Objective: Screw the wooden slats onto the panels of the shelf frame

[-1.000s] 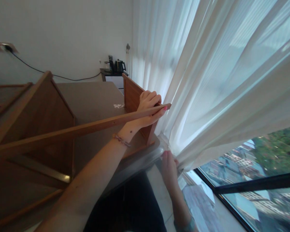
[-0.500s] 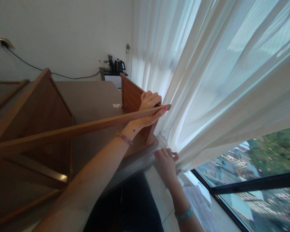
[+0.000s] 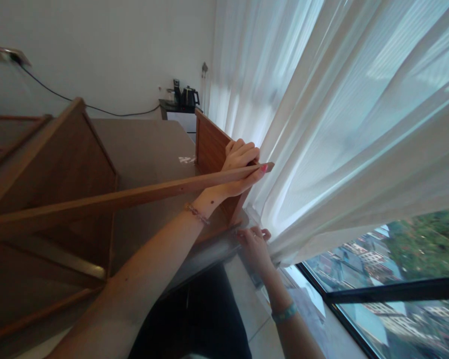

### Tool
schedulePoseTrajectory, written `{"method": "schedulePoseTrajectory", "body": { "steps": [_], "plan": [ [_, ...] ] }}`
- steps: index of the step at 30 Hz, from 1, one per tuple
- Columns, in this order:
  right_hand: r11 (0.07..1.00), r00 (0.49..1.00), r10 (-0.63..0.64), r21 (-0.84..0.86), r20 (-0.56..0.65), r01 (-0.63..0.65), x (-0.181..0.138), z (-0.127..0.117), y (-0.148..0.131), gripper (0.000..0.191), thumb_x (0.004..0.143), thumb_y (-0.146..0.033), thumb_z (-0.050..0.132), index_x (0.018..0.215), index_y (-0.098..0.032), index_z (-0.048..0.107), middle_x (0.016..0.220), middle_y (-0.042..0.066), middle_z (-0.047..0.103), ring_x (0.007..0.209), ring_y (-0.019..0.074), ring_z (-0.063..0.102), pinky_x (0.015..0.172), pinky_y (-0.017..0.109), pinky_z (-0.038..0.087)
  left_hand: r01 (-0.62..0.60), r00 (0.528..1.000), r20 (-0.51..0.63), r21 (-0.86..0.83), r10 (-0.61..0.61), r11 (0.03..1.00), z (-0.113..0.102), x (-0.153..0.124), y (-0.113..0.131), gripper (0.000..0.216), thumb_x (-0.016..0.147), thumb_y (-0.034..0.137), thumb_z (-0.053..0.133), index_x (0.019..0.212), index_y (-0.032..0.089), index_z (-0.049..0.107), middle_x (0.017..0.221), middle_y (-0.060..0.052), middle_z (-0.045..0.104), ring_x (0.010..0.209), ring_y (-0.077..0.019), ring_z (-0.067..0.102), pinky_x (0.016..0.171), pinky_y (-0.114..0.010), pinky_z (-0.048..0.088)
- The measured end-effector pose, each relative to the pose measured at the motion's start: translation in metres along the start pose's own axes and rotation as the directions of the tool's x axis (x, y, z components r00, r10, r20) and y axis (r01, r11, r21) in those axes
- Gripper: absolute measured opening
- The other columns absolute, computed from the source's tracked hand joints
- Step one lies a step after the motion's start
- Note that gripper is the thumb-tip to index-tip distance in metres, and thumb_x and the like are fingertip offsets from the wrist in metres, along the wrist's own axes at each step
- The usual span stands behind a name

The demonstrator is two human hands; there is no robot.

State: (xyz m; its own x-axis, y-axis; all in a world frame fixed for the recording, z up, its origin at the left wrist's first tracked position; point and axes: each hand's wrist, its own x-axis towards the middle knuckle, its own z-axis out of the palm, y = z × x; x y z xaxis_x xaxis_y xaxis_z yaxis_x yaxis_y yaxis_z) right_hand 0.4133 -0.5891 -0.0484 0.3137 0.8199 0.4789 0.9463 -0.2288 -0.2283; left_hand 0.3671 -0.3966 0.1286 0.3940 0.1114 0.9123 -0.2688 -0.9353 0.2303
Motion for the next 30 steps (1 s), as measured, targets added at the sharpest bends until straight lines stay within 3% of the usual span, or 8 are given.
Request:
{"method": "schedulePoseTrajectory", "body": {
  "steps": [5, 20, 27, 30],
  "plan": [
    [0.999, 0.997, 0.013, 0.045, -0.078, -0.009, 0.004, 0.003, 0.006, 0.016, 0.097, -0.025, 0.047, 0.092, -0.028, 0.062, 0.079, -0.001, 0.068, 0.091, 0.0217, 0.053, 0.088, 0.040, 0.021, 0.019, 0.999, 0.030, 0.042, -0.020, 0.999, 0.004, -0.002, -0.005, 0.054, 0.092, 0.067, 0.021, 0.074, 0.024, 0.048, 0.082, -0.006, 0.058, 0.089, -0.0247, 0.051, 0.095, -0.053, 0.033],
    [0.996, 0.994, -0.059, 0.066, -0.089, 0.065, 0.012, 0.012, 0.020, 0.013, 0.097, -0.026, 0.047, 0.091, -0.026, 0.060, 0.082, -0.001, 0.069, 0.093, 0.0219, 0.053, 0.089, 0.039, 0.021, 0.014, 1.000, -0.021, 0.044, -0.013, 0.999, 0.010, -0.004, -0.005, 0.057, 0.092, 0.066, 0.016, 0.085, 0.025, 0.055, 0.088, -0.007, 0.059, 0.098, -0.0280, 0.052, 0.098, -0.058, 0.029],
    [0.995, 0.994, -0.098, -0.040, -0.054, 0.095, 0.017, 0.002, 0.029, 0.010, 0.097, -0.029, 0.050, 0.095, -0.026, 0.059, 0.080, 0.001, 0.068, 0.092, 0.0227, 0.050, 0.086, 0.038, 0.022, 0.000, 1.000, -0.011, 0.032, 0.000, 0.999, 0.010, -0.005, -0.012, 0.052, 0.092, 0.066, 0.025, 0.071, 0.023, 0.046, 0.075, -0.003, 0.054, 0.084, -0.0232, 0.052, 0.091, -0.050, 0.035],
    [0.983, 0.983, -0.178, -0.050, -0.046, 0.176, 0.022, -0.009, 0.026, 0.014, 0.098, -0.025, 0.046, 0.095, -0.025, 0.059, 0.079, 0.000, 0.067, 0.089, 0.0212, 0.049, 0.084, 0.038, 0.022, -0.002, 1.000, -0.024, -0.010, 0.001, 1.000, 0.008, -0.004, -0.009, 0.051, 0.093, 0.064, 0.026, 0.072, 0.022, 0.045, 0.074, -0.002, 0.053, 0.080, -0.0211, 0.051, 0.086, -0.046, 0.037]
  ]
}}
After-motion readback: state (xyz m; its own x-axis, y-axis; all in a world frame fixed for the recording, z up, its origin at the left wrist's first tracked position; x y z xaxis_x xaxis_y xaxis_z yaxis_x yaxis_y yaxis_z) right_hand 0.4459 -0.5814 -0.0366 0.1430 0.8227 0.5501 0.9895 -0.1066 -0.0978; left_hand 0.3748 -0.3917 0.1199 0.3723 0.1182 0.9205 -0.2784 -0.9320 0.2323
